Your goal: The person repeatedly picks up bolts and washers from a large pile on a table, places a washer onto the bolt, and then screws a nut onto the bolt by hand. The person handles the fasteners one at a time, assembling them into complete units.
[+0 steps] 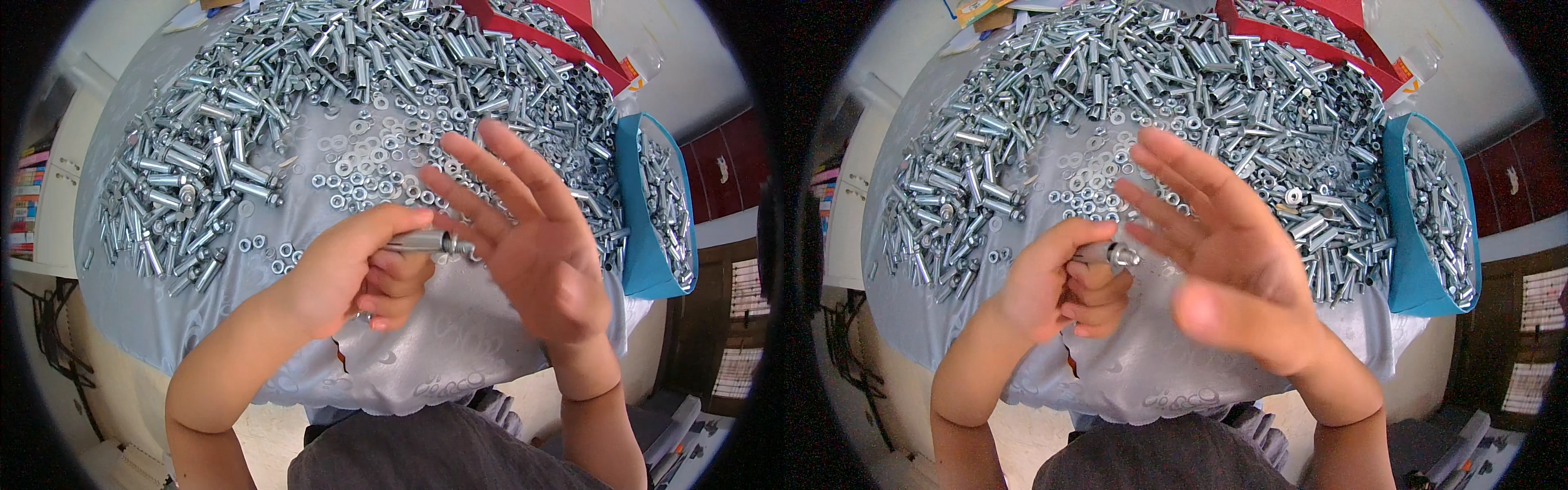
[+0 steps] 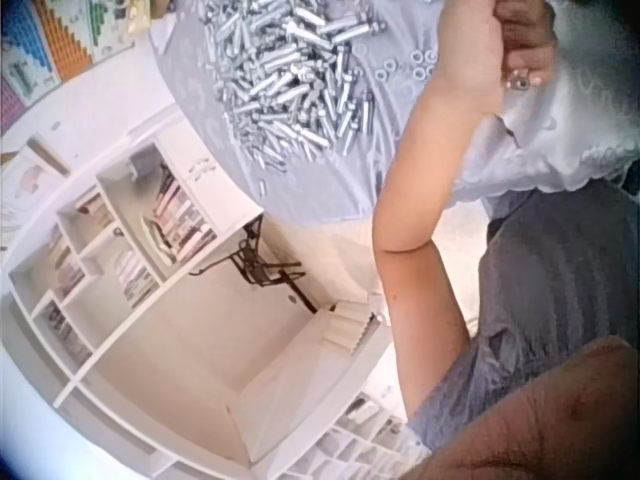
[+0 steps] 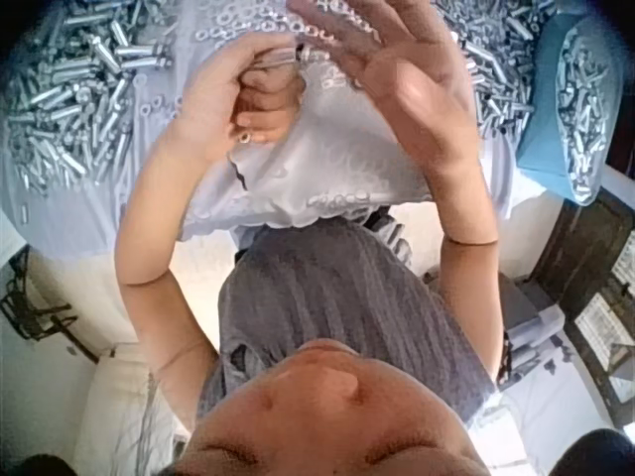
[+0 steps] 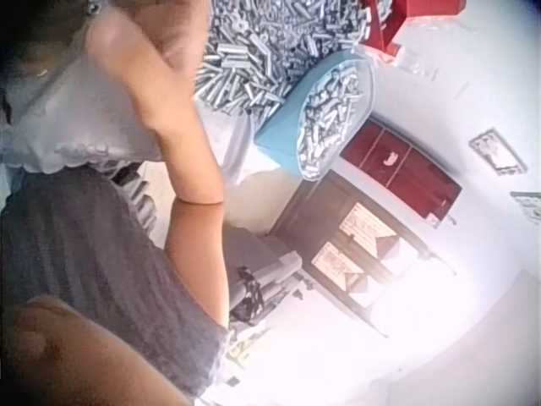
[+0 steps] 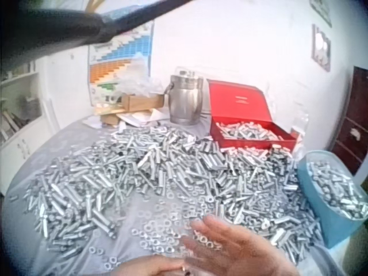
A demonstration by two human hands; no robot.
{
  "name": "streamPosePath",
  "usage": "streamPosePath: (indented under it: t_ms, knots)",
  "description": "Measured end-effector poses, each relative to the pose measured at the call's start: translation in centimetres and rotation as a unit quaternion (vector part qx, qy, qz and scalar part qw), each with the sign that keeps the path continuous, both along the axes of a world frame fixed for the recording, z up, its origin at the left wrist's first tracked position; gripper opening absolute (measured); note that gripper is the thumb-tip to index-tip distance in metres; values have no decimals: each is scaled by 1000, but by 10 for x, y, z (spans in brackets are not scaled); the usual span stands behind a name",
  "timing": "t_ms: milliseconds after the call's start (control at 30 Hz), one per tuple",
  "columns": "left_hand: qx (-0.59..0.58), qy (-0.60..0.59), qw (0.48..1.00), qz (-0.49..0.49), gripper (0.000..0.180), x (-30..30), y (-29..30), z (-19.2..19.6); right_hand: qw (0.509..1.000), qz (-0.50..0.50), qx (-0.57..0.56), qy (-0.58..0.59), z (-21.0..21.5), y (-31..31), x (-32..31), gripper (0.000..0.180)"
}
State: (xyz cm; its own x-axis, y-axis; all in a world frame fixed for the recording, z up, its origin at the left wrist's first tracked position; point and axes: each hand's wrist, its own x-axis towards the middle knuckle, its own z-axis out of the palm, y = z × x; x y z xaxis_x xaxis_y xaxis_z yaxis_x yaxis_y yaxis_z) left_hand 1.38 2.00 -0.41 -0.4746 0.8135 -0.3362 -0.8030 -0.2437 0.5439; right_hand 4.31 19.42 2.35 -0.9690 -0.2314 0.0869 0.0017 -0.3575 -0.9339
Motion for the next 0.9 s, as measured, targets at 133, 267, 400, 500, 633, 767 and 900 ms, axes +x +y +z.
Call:
streamPosePath:
  t_ms: [133,267,400,500,633,767,900]
  knots:
    - [74,-5,997,18,47,-7,-6,-2,952,-115,250,134,-14,21,-11,33]
    - [182,-8,977,110,46,-10,-14,-5,824,-167,471,268,-18,25,-22,15]
    - [288,30,946,149,45,-19,-22,-7,760,-131,561,301,-21,25,-21,15]
    - [314,25,937,153,45,-20,-25,-6,737,-105,585,322,-27,24,-21,15]
    - [282,28,948,142,45,-19,-23,-7,729,-111,607,298,-30,20,-18,15]
    - [223,-3,957,184,45,-14,-18,-4,719,-108,617,301,-32,19,-19,14]
    - [164,13,966,198,45,-12,-15,-3,716,-116,621,297,-36,17,-19,17]
